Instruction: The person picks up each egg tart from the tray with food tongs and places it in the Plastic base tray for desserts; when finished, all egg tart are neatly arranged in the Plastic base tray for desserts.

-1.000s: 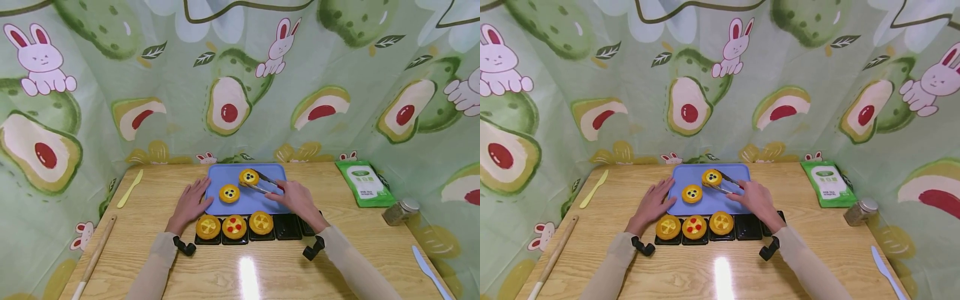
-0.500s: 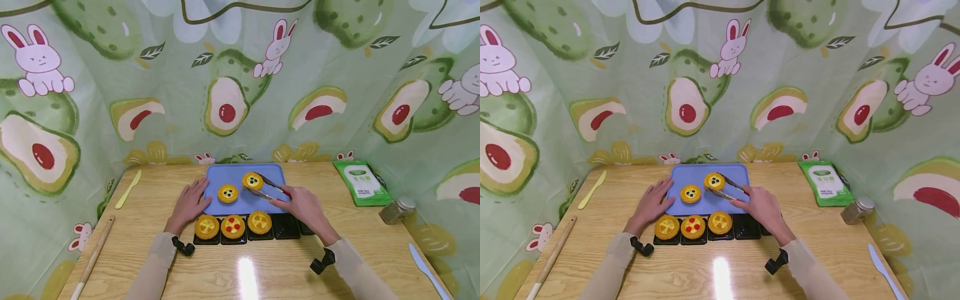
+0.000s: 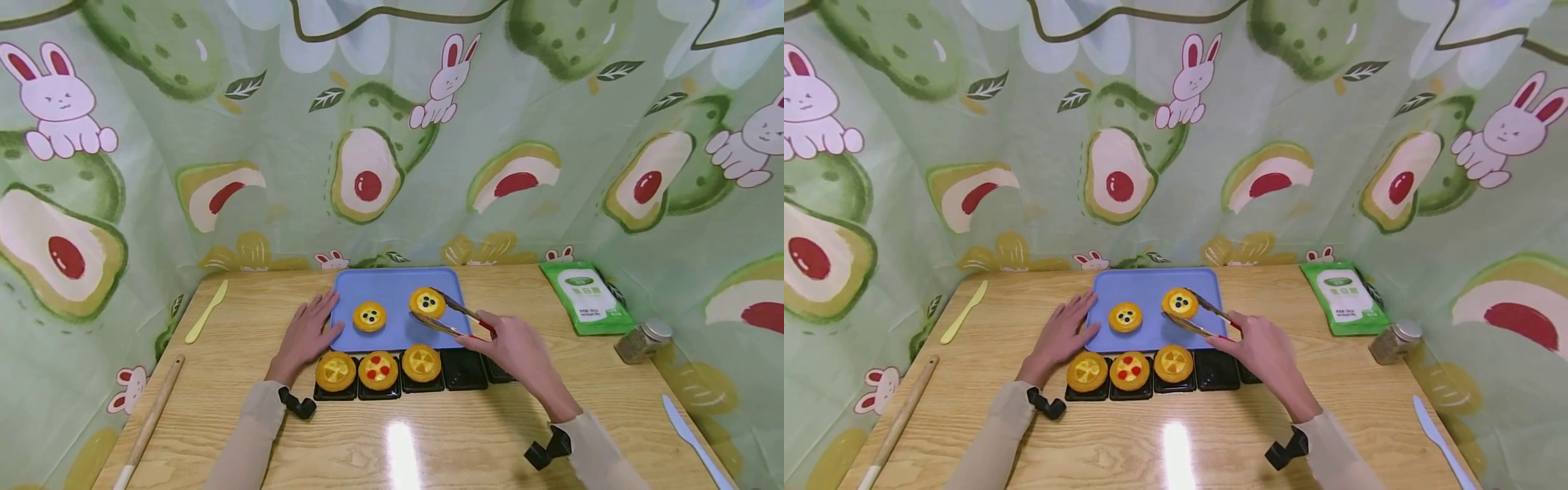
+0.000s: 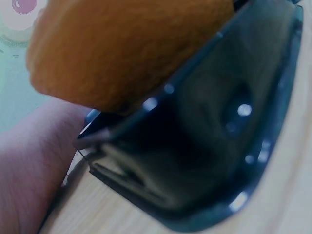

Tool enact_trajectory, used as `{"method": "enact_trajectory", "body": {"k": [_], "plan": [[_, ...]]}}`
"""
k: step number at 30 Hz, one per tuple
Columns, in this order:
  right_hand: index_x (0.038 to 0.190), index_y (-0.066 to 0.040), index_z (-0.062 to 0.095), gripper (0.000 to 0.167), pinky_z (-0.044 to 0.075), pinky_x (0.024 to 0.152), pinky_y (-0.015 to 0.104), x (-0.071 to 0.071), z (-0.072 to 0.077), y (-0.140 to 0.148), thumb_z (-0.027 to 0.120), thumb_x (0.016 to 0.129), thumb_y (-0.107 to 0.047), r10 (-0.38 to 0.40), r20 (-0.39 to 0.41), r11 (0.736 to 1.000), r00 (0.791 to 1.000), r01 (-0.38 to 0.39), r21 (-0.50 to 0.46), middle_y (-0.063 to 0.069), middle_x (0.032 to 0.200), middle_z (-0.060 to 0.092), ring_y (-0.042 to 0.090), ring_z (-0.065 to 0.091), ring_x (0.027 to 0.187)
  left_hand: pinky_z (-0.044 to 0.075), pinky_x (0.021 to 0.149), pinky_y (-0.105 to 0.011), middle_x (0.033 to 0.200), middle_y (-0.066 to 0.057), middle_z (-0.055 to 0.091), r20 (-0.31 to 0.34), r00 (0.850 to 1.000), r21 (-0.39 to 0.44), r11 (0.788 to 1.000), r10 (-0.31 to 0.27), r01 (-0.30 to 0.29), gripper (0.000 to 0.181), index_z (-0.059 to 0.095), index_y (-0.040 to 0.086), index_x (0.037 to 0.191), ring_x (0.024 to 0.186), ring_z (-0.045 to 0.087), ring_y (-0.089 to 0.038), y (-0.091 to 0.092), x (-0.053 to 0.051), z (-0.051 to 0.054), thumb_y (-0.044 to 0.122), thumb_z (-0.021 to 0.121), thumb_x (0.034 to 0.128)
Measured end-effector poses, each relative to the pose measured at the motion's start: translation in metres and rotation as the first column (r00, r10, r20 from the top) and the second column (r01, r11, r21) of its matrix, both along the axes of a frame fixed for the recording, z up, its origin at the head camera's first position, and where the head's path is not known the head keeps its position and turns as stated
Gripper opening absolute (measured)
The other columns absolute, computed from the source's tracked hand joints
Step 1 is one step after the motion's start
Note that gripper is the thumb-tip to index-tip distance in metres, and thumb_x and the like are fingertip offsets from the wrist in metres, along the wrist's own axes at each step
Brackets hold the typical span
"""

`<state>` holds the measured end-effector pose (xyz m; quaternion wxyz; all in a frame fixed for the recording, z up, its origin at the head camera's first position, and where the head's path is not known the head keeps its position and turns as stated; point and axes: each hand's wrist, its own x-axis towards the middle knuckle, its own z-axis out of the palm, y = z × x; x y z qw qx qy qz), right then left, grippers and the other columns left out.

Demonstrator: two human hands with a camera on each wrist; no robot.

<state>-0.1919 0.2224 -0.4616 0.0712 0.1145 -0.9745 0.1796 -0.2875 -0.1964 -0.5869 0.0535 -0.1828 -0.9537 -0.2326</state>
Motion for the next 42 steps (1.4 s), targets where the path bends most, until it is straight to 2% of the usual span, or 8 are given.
{"method": "enact_trajectory", "body": {"k": [2,6,15,22,27,32,39,42], "plan": [[0.082,-0.017,0.057,0.049,0.023,0.046,0.028,0.005,0.001,0.003,0.079,0.085,-0.061,-0.013,0.004,1.0,1.0,0.013,-0.004,-0.005,0.059,0.036,0.013,0.035,0.049,0.013,0.127,-0.058,0.173,0.001,0.024,0.001,1.0,-0.005,1.0,0.0,0.0,0.074,0.029,0.02,0.167,0.159,0.021,-0.032,0.0,0.0,0.0,0.056,0.05,0.1052],[0.09,-0.018,0.064,0.047,0.024,0.047,0.029,0.015,0.002,0.01,0.079,0.085,-0.062,-0.048,0.021,0.999,0.999,0.049,-0.016,-0.006,0.06,0.035,0.013,0.035,0.051,0.012,0.127,-0.058,0.173,0.001,0.024,0.005,1.0,0.002,1.0,-0.005,0.005,0.073,0.029,0.02,0.167,0.16,0.021,-0.033,0.0,0.001,0.001,0.055,0.049,0.1056],[0.132,-0.011,0.072,0.072,0.025,0.048,0.029,0.04,0.007,0.022,0.077,0.085,-0.065,-0.098,0.058,0.995,0.993,0.098,-0.003,-0.004,0.061,0.04,0.014,0.037,0.053,0.011,0.128,-0.058,0.173,0.002,0.022,0.014,1.0,-0.003,1.0,-0.003,0.003,0.073,0.028,0.02,0.167,0.16,0.019,-0.032,0.0,0.003,0.002,0.054,0.048,0.1063],[0.127,-0.014,0.075,0.074,0.025,0.047,0.028,0.054,0.002,0.031,0.075,0.081,-0.072,-0.124,0.062,0.992,0.99,0.123,0.006,-0.006,0.061,0.042,0.012,0.037,0.053,0.012,0.127,-0.06,0.173,0.0,0.022,0.005,1.0,-0.005,1.0,-0.004,0.004,0.074,0.029,0.018,0.167,0.16,0.02,-0.034,0.001,0.002,0.002,0.055,0.049,0.1057],[0.107,-0.017,0.075,0.054,0.026,0.048,0.028,0.068,-0.003,0.037,0.079,0.082,-0.065,-0.135,0.047,0.991,0.99,0.134,0.025,-0.006,0.063,0.043,0.012,0.038,0.054,0.012,0.127,-0.058,0.173,0.001,0.022,0.011,1.0,-0.005,1.0,-0.002,0.002,0.074,0.028,0.019,0.167,0.16,0.02,-0.033,0.001,0.002,0.001,0.055,0.048,0.1057],[0.096,-0.019,0.072,0.051,0.023,0.048,0.029,0.084,-0.01,0.043,0.076,0.083,-0.068,-0.165,0.097,0.986,0.981,0.162,0.037,-0.007,0.062,0.041,0.012,0.036,0.054,0.011,0.127,-0.059,0.173,0.0,0.023,0.008,1.0,-0.006,1.0,-0.004,0.004,0.075,0.028,0.019,0.167,0.16,0.02,-0.033,0.001,0.001,0.0,0.056,0.048,0.1056],[0.119,-0.016,0.075,0.065,0.024,0.049,0.029,0.097,-0.023,0.045,0.077,0.082,-0.069,-0.201,0.191,0.98,0.961,0.196,0.045,-0.005,0.063,0.042,0.014,0.037,0.055,0.011,0.128,-0.057,0.173,0.003,0.021,0.01,1.0,-0.013,1.0,0.0,0.0,0.075,0.026,0.021,0.168,0.161,0.018,-0.03,-0.001,0.0,-0.002,0.058,0.045,0.106],[0.116,-0.016,0.075,0.064,0.023,0.049,0.029,0.098,-0.027,0.046,0.077,0.081,-0.069,-0.21,0.205,0.978,0.956,0.204,0.047,-0.005,0.063,0.042,0.014,0.038,0.055,0.012,0.128,-0.057,0.173,0.003,0.021,0.009,1.0,-0.012,1.0,-0.006,0.006,0.075,0.026,0.021,0.168,0.161,0.018,-0.03,0.0,0.0,-0.003,0.059,0.045,0.106]]}}
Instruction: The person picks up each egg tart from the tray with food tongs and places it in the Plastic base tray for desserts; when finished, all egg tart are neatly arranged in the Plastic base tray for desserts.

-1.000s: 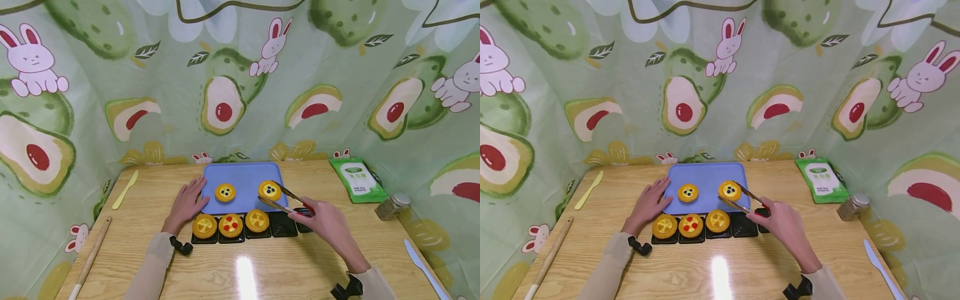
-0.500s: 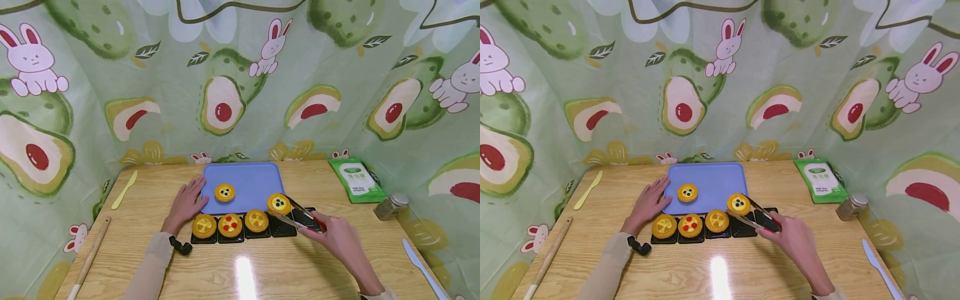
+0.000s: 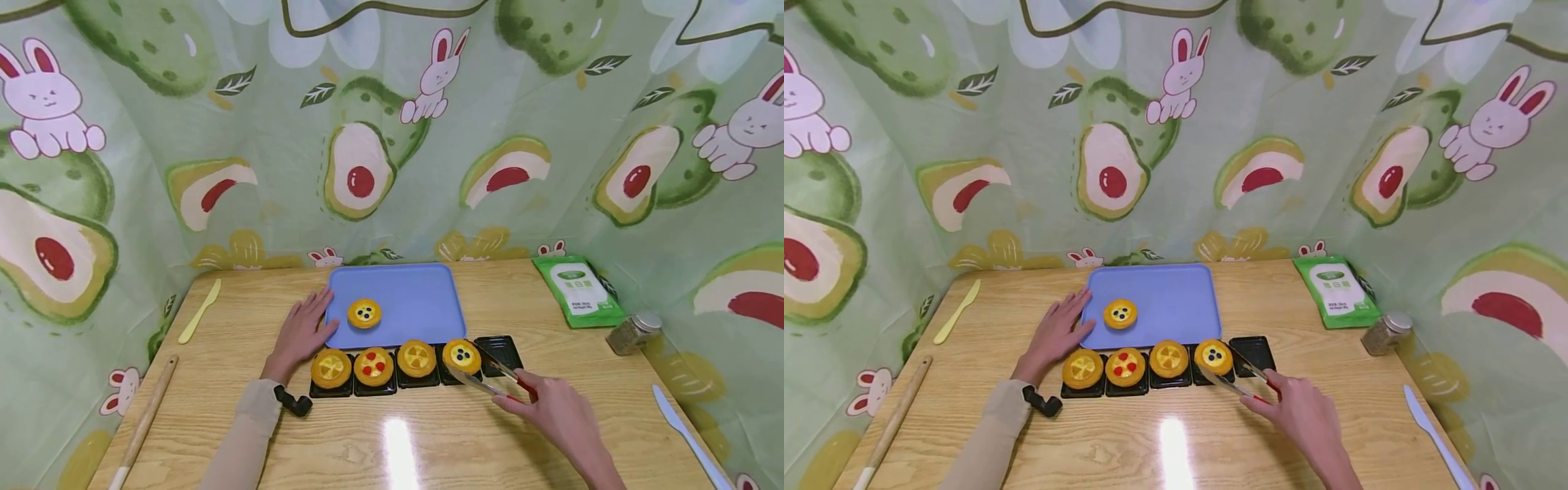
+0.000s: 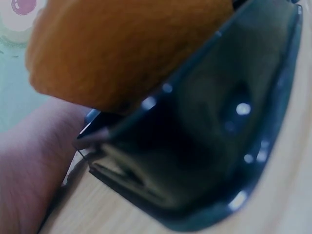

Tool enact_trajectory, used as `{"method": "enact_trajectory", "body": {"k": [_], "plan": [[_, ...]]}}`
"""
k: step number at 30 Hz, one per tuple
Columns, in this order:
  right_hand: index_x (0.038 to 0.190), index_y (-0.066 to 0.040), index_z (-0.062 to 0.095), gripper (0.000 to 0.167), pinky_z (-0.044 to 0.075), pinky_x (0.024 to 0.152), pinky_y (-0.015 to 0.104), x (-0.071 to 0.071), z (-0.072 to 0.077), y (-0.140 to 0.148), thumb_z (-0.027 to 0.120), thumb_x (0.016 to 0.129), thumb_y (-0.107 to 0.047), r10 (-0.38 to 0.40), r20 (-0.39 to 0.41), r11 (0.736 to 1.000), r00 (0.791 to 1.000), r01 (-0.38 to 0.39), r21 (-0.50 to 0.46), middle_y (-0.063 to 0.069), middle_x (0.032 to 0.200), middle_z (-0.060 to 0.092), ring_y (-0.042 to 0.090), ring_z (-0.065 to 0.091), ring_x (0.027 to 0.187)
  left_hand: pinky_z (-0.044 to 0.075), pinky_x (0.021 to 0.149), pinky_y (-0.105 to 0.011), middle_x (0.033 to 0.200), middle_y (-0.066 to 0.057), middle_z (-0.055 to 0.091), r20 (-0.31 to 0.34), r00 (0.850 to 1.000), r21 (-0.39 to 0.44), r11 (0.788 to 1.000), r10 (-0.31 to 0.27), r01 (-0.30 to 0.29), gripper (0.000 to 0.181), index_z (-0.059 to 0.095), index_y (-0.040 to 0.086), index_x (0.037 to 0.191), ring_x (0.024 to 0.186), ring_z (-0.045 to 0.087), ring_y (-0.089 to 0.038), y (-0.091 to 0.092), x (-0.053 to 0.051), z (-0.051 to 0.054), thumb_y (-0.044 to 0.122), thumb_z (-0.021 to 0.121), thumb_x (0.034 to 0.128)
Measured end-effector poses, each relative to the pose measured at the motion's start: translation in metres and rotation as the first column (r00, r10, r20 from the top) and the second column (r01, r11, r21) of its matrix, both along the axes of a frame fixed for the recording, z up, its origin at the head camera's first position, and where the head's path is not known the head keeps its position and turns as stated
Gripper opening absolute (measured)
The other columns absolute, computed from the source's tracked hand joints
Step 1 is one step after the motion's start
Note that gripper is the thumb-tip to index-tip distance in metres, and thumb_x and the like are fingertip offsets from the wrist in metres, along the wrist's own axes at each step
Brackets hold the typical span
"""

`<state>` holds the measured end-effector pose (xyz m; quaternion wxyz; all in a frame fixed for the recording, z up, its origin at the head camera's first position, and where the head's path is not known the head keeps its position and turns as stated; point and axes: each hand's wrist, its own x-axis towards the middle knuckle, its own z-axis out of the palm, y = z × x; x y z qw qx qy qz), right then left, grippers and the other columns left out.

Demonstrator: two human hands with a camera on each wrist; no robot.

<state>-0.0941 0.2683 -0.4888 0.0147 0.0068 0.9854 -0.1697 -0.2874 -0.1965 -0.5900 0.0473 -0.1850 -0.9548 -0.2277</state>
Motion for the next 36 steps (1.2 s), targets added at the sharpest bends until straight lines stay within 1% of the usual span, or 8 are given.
{"method": "enact_trajectory", "body": {"k": [6,10,13,19,26,30,32,36], "plan": [[0.095,-0.021,0.068,0.052,0.022,0.049,0.029,-0.003,-0.004,-0.001,0.076,0.081,-0.07,0.008,0.004,1.0,1.0,-0.008,0.005,-0.005,0.063,0.041,0.014,0.038,0.055,0.011,0.127,-0.058,0.173,0.0,0.022,-0.004,1.0,0.005,1.0,-0.001,0.001,0.076,0.026,0.019,0.168,0.16,0.018,-0.032,0.0,0.0,0.0,0.058,0.046,0.1057],[0.083,-0.022,0.06,0.049,0.022,0.049,0.03,-0.004,-0.006,-0.001,0.078,0.081,-0.068,0.006,0.003,1.0,1.0,-0.006,0.004,-0.005,0.063,0.04,0.013,0.037,0.056,0.01,0.128,-0.057,0.173,0.0,0.022,0.003,1.0,0.005,1.0,0.0,0.0,0.075,0.026,0.02,0.168,0.16,0.018,-0.032,0.0,0.001,0.001,0.057,0.046,0.106],[0.082,-0.022,0.059,0.05,0.022,0.05,0.029,-0.005,-0.007,-0.002,0.078,0.08,-0.068,0.0,0.001,1.0,1.0,0.0,0.0,-0.005,0.063,0.041,0.013,0.037,0.056,0.01,0.128,-0.057,0.173,0.0,0.022,0.006,1.0,0.004,1.0,0.0,0.0,0.074,0.026,0.02,0.168,0.16,0.018,-0.032,0.0,0.001,0.002,0.056,0.046,0.1062],[0.086,-0.022,0.063,0.05,0.023,0.05,0.029,-0.005,-0.005,-0.003,0.079,0.08,-0.069,-0.015,0.018,1.0,1.0,0.016,-0.014,-0.005,0.063,0.043,0.014,0.038,0.056,0.01,0.128,-0.058,0.173,0.0,0.023,0.005,1.0,0.003,1.0,0.002,-0.003,0.075,0.026,0.019,0.168,0.16,0.018,-0.032,0.001,0.002,0.002,0.056,0.047,0.1059],[0.102,-0.017,0.072,0.062,0.026,0.051,0.03,-0.003,0.006,-0.003,0.076,0.079,-0.074,-0.023,0.013,0.998,1.0,0.023,-0.062,-0.004,0.066,0.046,0.015,0.04,0.057,0.01,0.128,-0.058,0.173,-0.001,0.023,0.004,1.0,0.0,1.0,0.006,-0.006,0.075,0.026,0.019,0.168,0.16,0.018,-0.033,0.0,0.001,0.003,0.056,0.047,0.1057],[0.092,-0.018,0.068,0.061,0.027,0.051,0.029,-0.005,0.01,-0.004,0.074,0.079,-0.077,-0.035,0.01,0.995,0.999,0.036,-0.093,-0.004,0.066,0.048,0.014,0.041,0.058,0.01,0.128,-0.058,0.173,-0.001,0.023,0.005,1.0,0.0,1.0,0.006,-0.006,0.075,0.026,0.019,0.168,0.16,0.018,-0.033,0.0,0.001,0.003,0.056,0.048,0.1056],[0.084,-0.019,0.063,0.06,0.028,0.051,0.029,-0.007,0.011,-0.006,0.073,0.079,-0.078,-0.037,0.01,0.995,0.999,0.037,-0.095,-0.004,0.065,0.048,0.014,0.042,0.057,0.01,0.127,-0.058,0.174,-0.002,0.023,0.004,1.0,-0.002,1.0,0.005,-0.005,0.076,0.026,0.018,0.168,0.16,0.018,-0.033,0.0,0.001,0.003,0.056,0.048,0.1056],[0.077,-0.018,0.056,0.063,0.029,0.052,0.03,-0.013,0.013,-0.013,0.072,0.079,-0.079,-0.03,0.002,0.995,1.0,0.03,-0.095,-0.003,0.064,0.048,0.015,0.042,0.056,0.01,0.128,-0.058,0.174,-0.001,0.022,0.005,1.0,-0.004,1.0,0.003,-0.003,0.076,0.026,0.019,0.168,0.16,0.018,-0.033,0.001,0.001,0.002,0.056,0.047,0.1057]]}}
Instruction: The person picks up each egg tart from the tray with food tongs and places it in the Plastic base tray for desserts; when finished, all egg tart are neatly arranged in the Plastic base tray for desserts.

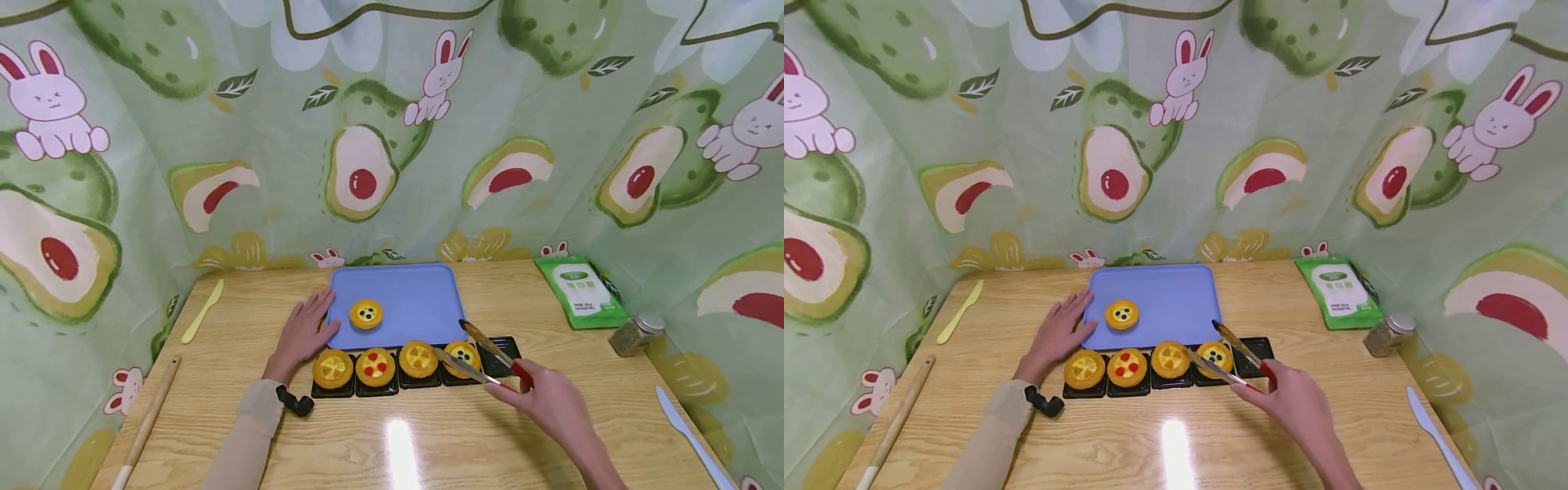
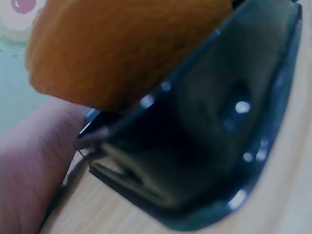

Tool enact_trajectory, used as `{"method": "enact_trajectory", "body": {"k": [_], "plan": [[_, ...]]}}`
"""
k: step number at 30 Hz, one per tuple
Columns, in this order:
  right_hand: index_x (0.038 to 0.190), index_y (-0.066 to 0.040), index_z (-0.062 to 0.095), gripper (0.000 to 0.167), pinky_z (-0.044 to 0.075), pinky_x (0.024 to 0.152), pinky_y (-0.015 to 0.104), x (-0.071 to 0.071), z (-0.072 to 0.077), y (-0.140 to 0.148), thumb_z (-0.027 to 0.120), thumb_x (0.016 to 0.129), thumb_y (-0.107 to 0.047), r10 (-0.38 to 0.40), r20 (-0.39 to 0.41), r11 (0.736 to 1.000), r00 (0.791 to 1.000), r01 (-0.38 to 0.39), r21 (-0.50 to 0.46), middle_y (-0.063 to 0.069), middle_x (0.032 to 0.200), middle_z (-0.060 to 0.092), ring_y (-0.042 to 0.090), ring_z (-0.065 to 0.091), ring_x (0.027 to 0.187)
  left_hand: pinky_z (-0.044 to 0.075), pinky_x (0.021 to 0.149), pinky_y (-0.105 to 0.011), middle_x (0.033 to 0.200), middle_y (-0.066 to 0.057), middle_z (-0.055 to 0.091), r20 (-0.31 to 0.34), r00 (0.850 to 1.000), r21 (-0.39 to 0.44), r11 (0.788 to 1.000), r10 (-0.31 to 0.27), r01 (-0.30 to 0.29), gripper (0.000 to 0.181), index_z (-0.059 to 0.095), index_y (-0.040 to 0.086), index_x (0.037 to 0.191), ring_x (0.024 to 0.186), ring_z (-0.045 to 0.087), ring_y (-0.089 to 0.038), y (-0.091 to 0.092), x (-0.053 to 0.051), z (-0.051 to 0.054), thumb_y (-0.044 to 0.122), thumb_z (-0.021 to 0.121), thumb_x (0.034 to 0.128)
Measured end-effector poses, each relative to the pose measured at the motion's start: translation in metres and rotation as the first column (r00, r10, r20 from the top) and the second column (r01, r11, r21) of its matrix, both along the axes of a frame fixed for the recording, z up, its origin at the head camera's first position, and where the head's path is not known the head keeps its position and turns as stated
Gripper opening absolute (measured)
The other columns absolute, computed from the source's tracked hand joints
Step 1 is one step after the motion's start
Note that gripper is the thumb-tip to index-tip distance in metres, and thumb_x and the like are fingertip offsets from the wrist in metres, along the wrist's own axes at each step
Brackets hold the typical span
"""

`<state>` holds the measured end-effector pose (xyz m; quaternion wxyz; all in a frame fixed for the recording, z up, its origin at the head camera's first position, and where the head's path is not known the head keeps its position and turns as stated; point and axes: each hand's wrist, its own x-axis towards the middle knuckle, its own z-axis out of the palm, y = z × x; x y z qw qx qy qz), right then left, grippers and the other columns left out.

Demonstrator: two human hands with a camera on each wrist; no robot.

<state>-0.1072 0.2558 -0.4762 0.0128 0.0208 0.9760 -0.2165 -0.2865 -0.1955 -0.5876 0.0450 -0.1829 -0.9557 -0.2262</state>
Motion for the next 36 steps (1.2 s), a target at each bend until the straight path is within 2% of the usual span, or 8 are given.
{"method": "enact_trajectory", "body": {"k": [10,16,23,31,36], "plan": [[0.077,-0.017,0.057,0.061,0.028,0.051,0.029,-0.019,0.0,-0.019,0.074,0.08,-0.075,0.062,-0.038,0.997,0.997,-0.063,-0.031,-0.003,0.062,0.047,0.014,0.041,0.054,0.013,0.127,-0.058,0.174,0.0,0.021,-0.015,1.0,-0.004,1.0,-0.002,0.002,0.074,0.027,0.02,0.167,0.16,0.019,-0.033,-0.001,0.001,-0.002,0.056,0.048,0.1058],[0.09,-0.013,0.069,0.057,0.028,0.051,0.028,-0.035,0.002,-0.033,0.078,0.081,-0.068,0.122,-0.057,0.991,0.991,-0.125,-0.043,-0.004,0.061,0.047,0.013,0.042,0.054,0.014,0.127,-0.058,0.173,0.001,0.022,-0.019,1.0,0.003,1.0,-0.003,0.003,0.074,0.029,0.019,0.167,0.16,0.02,-0.034,0.0,0.001,0.0,0.055,0.049,0.1057],[0.083,-0.015,0.063,0.053,0.031,0.051,0.028,-0.054,0.001,-0.053,0.076,0.085,-0.067,0.2,-0.09,0.977,0.976,-0.206,-0.063,-0.005,0.061,0.048,0.012,0.043,0.053,0.013,0.127,-0.058,0.174,0.001,0.021,-0.011,1.0,0.007,1.0,0.003,-0.003,0.073,0.029,0.02,0.167,0.16,0.02,-0.034,-0.001,0.001,0.001,0.055,0.049,0.1057],[0.078,-0.011,0.054,0.055,0.027,0.046,0.027,-0.076,0.002,-0.072,0.077,0.088,-0.06,0.28,-0.14,0.958,0.95,-0.286,-0.025,-0.004,0.058,0.037,0.013,0.036,0.048,0.013,0.128,-0.058,0.173,0.001,0.022,-0.013,1.0,0.006,1.0,0.001,-0.001,0.072,0.029,0.021,0.167,0.16,0.02,-0.034,-0.001,0.001,0.0,0.054,0.049,0.1059],[0.082,-0.01,0.055,0.056,0.025,0.043,0.026,-0.09,0.005,-0.084,0.076,0.088,-0.062,0.353,-0.17,0.936,0.92,-0.344,0.08,-0.005,0.056,0.034,0.012,0.036,0.044,0.012,0.128,-0.057,0.174,0.002,0.021,-0.009,1.0,0.0,1.0,0.0,0.0,0.073,0.028,0.021,0.167,0.16,0.019,-0.033,-0.001,0.0,0.0,0.055,0.048,0.1061]]}}
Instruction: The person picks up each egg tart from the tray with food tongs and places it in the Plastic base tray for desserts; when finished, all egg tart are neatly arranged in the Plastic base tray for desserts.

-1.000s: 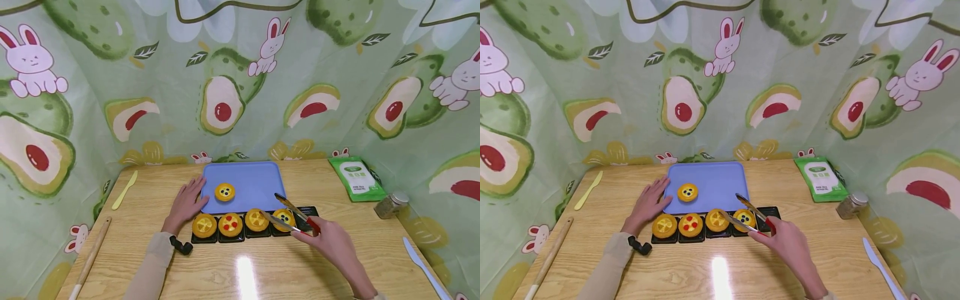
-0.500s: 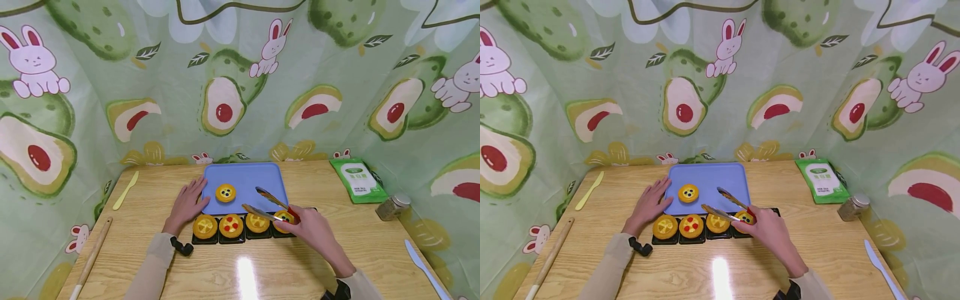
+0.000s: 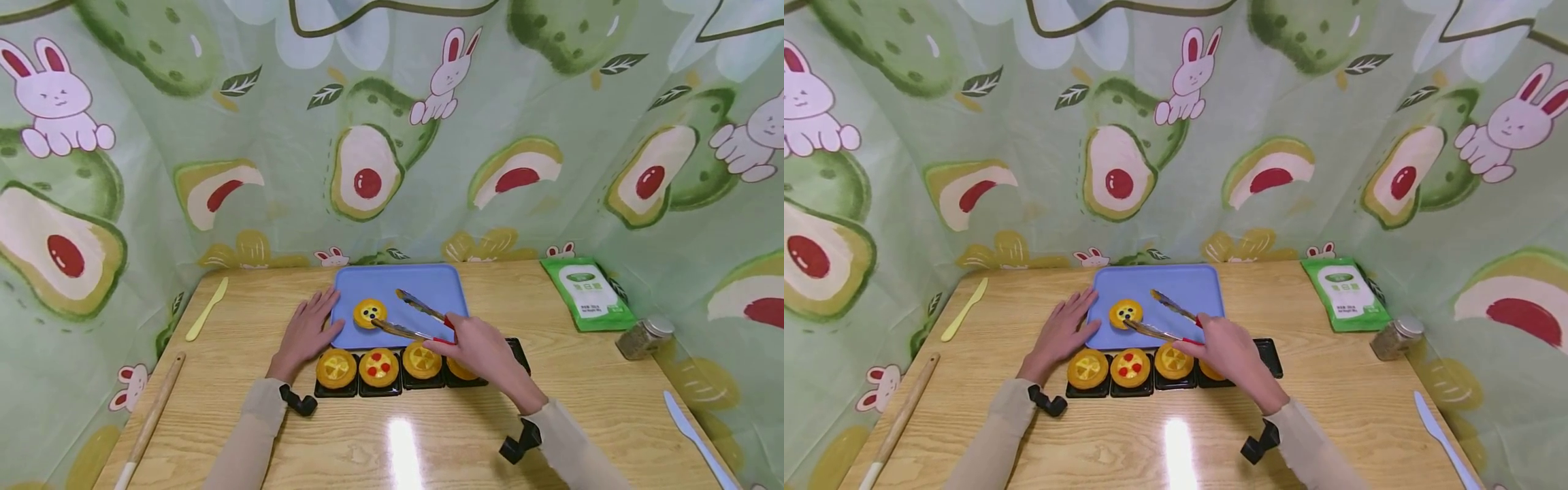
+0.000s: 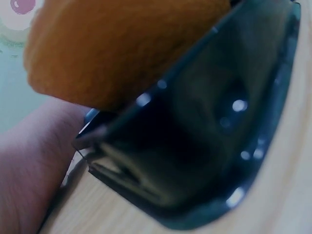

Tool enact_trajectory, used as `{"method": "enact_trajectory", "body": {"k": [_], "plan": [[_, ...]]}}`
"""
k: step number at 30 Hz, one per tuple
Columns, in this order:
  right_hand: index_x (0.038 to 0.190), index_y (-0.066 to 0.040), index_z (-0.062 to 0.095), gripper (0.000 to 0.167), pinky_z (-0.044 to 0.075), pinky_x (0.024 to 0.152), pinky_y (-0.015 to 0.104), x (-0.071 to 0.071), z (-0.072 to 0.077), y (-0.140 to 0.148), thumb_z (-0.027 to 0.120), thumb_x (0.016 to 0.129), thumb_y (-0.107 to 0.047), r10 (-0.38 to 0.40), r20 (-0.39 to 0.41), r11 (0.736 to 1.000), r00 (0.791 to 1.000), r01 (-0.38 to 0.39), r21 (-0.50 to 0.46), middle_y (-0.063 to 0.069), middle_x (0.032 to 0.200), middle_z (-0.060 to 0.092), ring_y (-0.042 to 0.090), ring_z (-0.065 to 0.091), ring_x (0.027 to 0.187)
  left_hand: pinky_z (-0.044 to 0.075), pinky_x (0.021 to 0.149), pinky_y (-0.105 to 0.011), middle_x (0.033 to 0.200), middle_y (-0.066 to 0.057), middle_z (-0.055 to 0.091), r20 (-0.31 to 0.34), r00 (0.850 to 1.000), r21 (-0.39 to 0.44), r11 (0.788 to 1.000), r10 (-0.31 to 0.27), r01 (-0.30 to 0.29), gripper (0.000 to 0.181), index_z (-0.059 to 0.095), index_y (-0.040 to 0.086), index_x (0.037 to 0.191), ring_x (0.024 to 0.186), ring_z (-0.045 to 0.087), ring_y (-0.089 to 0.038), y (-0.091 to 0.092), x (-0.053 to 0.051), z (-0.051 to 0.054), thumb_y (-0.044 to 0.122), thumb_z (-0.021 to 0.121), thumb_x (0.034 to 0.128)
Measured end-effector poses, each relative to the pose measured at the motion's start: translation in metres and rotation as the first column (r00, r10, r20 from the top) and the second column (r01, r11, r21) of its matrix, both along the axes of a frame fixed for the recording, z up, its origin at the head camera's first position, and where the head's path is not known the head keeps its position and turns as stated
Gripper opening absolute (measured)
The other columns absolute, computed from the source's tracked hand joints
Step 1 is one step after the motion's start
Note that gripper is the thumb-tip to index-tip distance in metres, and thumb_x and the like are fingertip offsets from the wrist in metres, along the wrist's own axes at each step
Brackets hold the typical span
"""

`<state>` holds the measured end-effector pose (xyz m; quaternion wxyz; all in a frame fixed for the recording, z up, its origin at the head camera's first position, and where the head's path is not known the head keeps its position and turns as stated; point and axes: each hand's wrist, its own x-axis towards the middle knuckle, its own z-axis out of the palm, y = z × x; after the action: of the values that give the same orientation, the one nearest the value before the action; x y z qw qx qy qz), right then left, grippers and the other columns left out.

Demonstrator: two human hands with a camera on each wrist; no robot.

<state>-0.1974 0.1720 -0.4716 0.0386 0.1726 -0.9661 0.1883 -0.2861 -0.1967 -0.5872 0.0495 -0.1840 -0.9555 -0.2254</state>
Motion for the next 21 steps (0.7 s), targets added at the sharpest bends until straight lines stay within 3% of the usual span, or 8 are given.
{"method": "enact_trajectory", "body": {"k": [7,13,18,21], "plan": [[0.094,-0.008,0.065,0.058,0.026,0.041,0.027,-0.022,0.0,-0.015,0.071,0.09,-0.065,0.048,0.02,0.989,0.999,-0.05,0.137,-0.004,0.056,0.037,0.013,0.038,0.045,0.011,0.128,-0.056,0.174,0.004,0.019,0.004,1.0,-0.012,1.0,0.002,-0.002,0.073,0.027,0.021,0.168,0.16,0.018,-0.032,0.0,-0.001,-0.002,0.056,0.046,0.1062],[0.09,-0.013,0.065,0.055,0.028,0.042,0.028,-0.036,-0.007,-0.029,0.072,0.089,-0.067,0.048,0.098,0.987,0.994,-0.063,0.15,-0.004,0.059,0.043,0.012,0.039,0.047,0.011,0.128,-0.055,0.174,0.003,0.02,0.005,1.0,-0.006,1.0,0.001,-0.001,0.073,0.027,0.021,0.168,0.161,0.017,-0.031,-0.001,0.0,-0.002,0.056,0.046,0.106],[0.093,-0.011,0.068,0.056,0.035,0.046,0.029,-0.041,-0.013,-0.038,0.073,0.088,-0.067,0.048,0.093,0.986,0.995,-0.062,0.155,-0.002,0.064,0.054,0.014,0.047,0.052,0.012,0.127,-0.058,0.173,0.0,0.023,-0.011,1.0,0.005,1.0,-0.007,0.007,0.073,0.029,0.019,0.167,0.16,0.019,-0.033,-0.001,0.001,-0.002,0.055,0.047,0.106],[0.09,-0.012,0.067,0.055,0.035,0.046,0.029,-0.042,-0.015,-0.041,0.072,0.089,-0.067,0.045,0.096,0.985,0.994,-0.06,0.162,-0.001,0.064,0.053,0.014,0.046,0.052,0.012,0.127,-0.058,0.173,-0.001,0.023,-0.014,1.0,0.006,1.0,-0.008,0.008,0.073,0.029,0.018,0.167,0.16,0.02,-0.034,0.0,0.001,-0.001,0.054,0.047,0.106]]}}
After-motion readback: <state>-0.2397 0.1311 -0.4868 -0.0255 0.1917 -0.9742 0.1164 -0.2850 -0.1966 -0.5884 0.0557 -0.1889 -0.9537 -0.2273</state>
